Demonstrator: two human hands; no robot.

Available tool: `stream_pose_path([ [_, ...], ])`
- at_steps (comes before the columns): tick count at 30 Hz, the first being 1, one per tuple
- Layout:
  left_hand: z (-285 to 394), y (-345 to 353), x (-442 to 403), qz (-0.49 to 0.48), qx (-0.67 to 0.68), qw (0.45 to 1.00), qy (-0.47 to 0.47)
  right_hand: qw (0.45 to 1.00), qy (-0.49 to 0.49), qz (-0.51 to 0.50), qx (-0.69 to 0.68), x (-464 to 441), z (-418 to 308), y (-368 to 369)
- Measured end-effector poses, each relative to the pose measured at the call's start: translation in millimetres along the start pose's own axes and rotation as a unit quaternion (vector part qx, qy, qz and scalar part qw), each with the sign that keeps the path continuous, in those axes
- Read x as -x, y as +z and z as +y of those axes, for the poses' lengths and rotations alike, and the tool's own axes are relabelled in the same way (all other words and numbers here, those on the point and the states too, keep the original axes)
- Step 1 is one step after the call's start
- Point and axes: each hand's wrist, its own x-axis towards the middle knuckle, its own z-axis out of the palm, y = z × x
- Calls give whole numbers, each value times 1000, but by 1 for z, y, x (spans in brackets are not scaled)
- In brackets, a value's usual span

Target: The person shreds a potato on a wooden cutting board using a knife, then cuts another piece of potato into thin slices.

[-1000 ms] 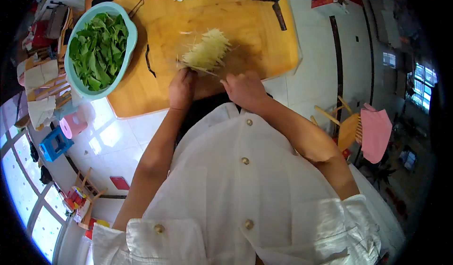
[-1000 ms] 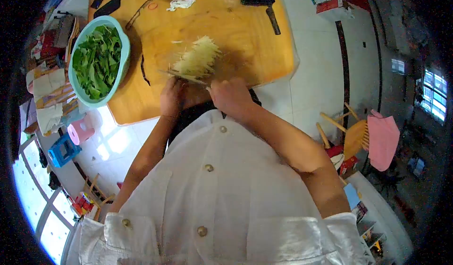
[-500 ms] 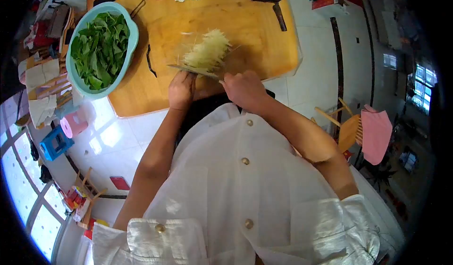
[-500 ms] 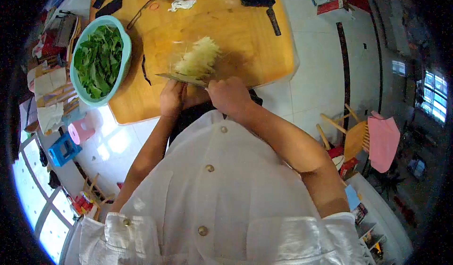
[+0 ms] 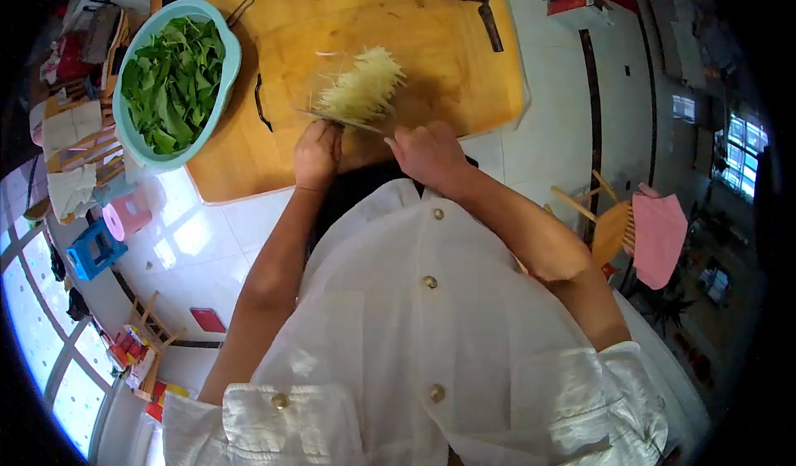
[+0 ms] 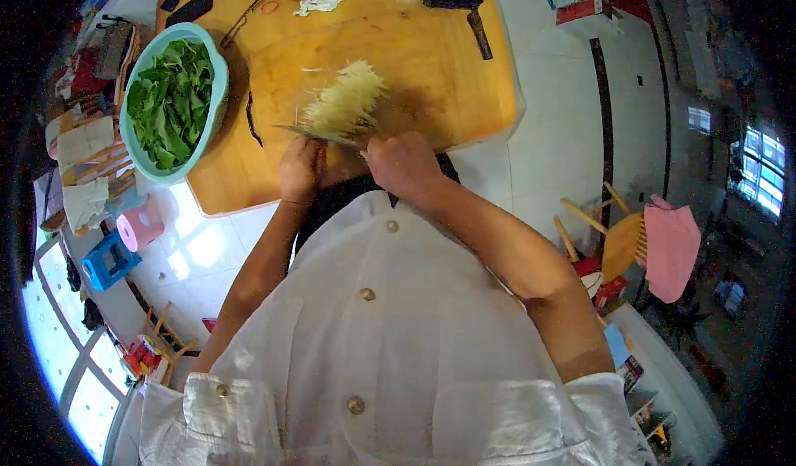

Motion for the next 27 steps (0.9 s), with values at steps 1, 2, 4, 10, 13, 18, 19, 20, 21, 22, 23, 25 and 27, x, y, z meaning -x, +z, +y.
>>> stream_pose_path([
  [1, 1, 1, 3, -1, 0, 1000, -2, 1000, 10, -15, 1, 2, 1, 6],
  [2, 2, 1, 5, -2, -5, 1000, -15, 999, 20, -28, 1, 3, 1, 8],
  [4, 1, 0, 1, 1, -11, 1000, -24, 1000, 19, -17, -2, -1, -2, -1],
  [10, 0, -1, -1, 13, 6, 1000, 4, 999, 28, -23, -5, 3, -2, 2],
  [13, 0, 1, 3, 3, 13, 1000, 1, 1000, 23, -20, -3, 4, -1, -3],
  [18, -3, 0, 5, -18, 10, 1000, -12, 999, 24, -31, 8, 2, 0, -1],
  [19, -3, 2, 6, -19, 12, 1000, -11, 998, 26, -58, 7, 1, -4, -11],
  [20, -5, 3, 7, -14, 8, 1000, -9, 996, 27, -85, 5, 0, -5, -16],
  [21, -5, 3, 8, -9, 4, 1000, -9, 996, 26, -86, 4, 2, -4, -10],
  [22, -3, 1, 11, -11, 3, 1000, -11, 998, 21, -63, 9, 5, -2, 0],
  [23, -2, 1, 9, 4, 5, 1000, -3, 999, 16, -37, 15, 6, 0, 5],
  [25, -3, 2, 6, 22, 7, 1000, 7, 1000, 7, -24, 11, 2, 2, 3],
  [27, -5, 5, 7, 15, 16, 1000, 8, 1000, 0, -14, 6, 3, 4, 1],
])
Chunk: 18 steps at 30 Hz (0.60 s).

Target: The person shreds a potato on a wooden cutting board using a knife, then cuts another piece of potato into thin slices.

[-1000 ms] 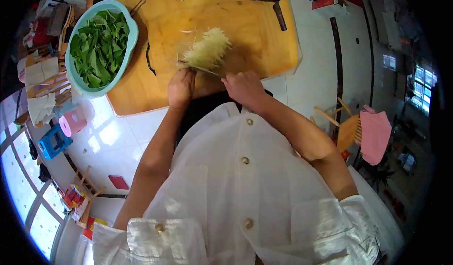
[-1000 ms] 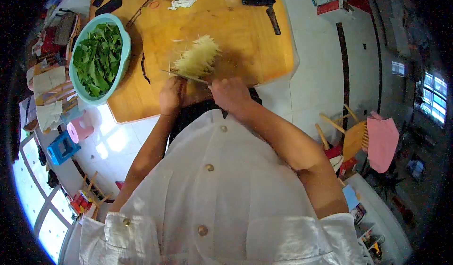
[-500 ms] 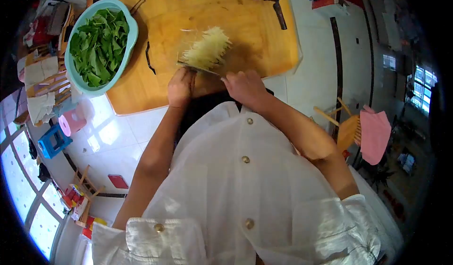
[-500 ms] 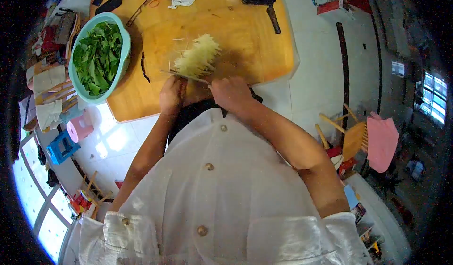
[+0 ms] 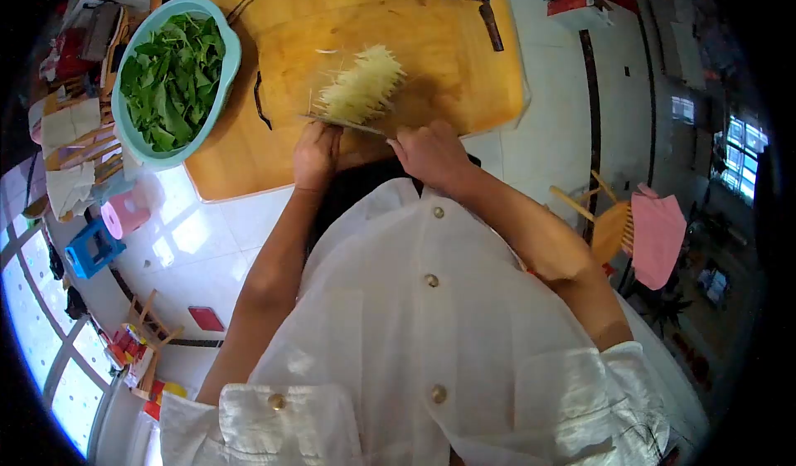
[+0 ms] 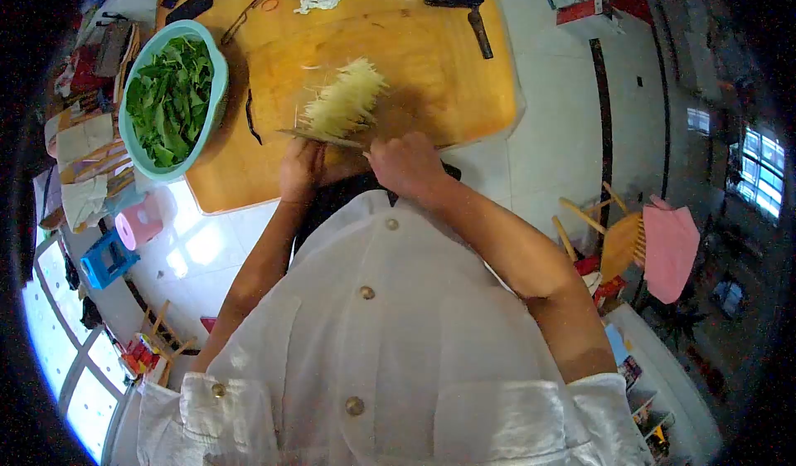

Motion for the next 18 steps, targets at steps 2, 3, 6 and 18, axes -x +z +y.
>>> stream_pose_path([
  [2, 0, -1, 5, -4, -2, 1000, -6, 999, 9, -38, 5, 3, -3, 0],
  [3, -1, -1, 3, -3, -4, 1000, -5, 999, 9, -37, 5, 1, -3, -1],
  [6, -1, -1, 2, -9, 23, 1000, -11, 1000, 6, -21, 6, 0, -1, -4],
  [18, 5, -6, 1, -47, -21, 998, -31, 997, 24, -68, -3, -4, 2, -4],
])
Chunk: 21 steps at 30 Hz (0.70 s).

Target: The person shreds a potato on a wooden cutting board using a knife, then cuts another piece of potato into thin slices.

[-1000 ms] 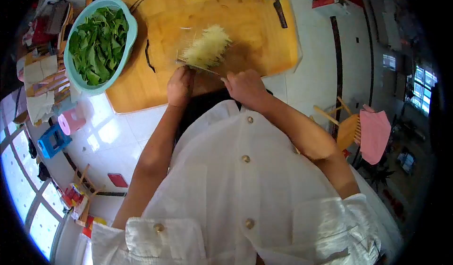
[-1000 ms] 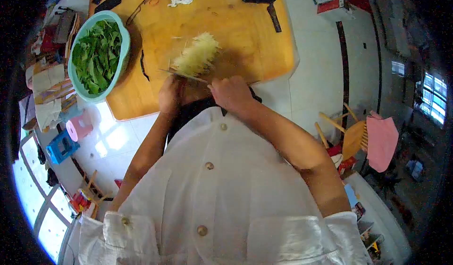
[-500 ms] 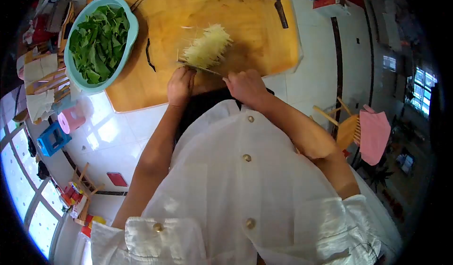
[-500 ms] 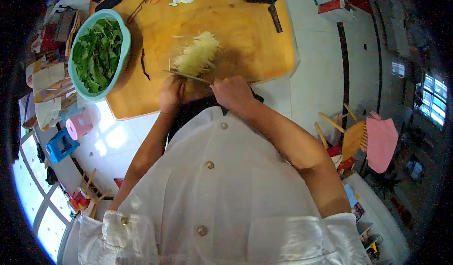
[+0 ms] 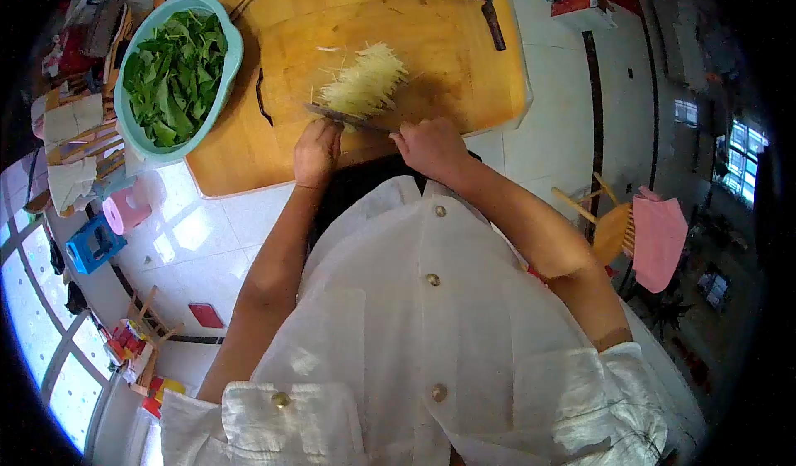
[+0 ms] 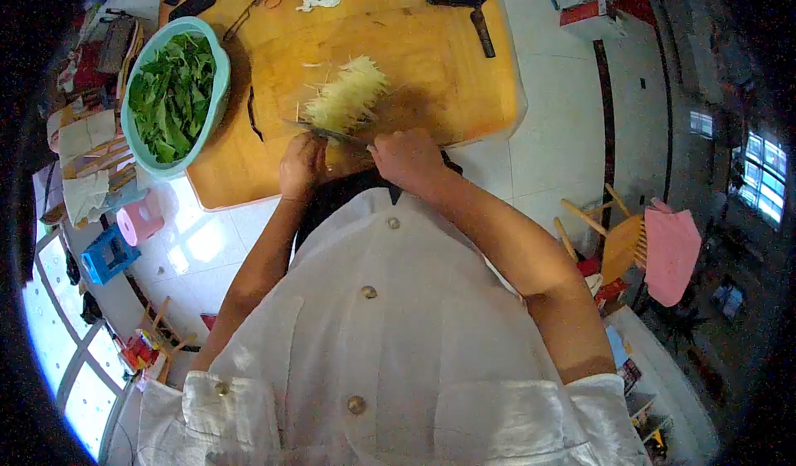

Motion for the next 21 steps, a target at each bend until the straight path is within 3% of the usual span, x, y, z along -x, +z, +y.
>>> stream_pose_path([
  [5, 3, 1, 0, 33, 0, 999, 3, 998, -31, 51, -12, 1, -1, 0],
  [11, 3, 5, -2, 42, 1, 999, 3, 1000, 13, -3, -14, 2, -6, 1],
  [21, 9, 3, 3, 38, 19, 999, -14, 999, 0, -24, -21, -3, -6, -12],
])
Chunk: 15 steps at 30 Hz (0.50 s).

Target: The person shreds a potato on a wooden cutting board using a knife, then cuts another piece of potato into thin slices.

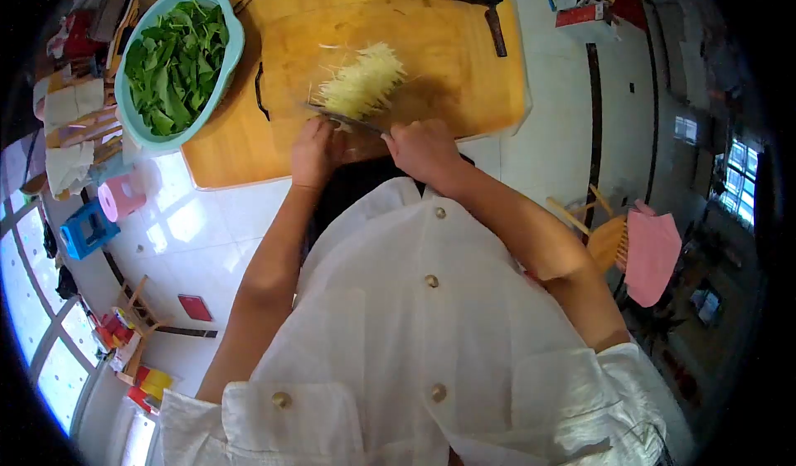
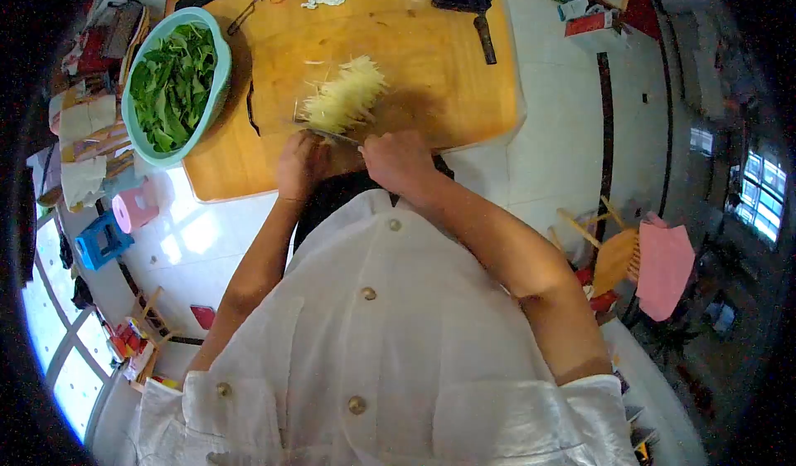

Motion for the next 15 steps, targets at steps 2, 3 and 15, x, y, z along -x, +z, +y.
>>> stream_pose_path([
  [2, 8, -3, -2, 4, 1, 1000, -4, 1000, 4, -28, 7, -1, -2, 2],
  [3, 10, -4, -2, 5, 2, 1000, -4, 1000, -2, -29, 7, -3, -2, 3],
  [15, 24, 15, 3, 83, -22, 993, -87, 997, -72, -9, 15, -15, 10, -1],
])
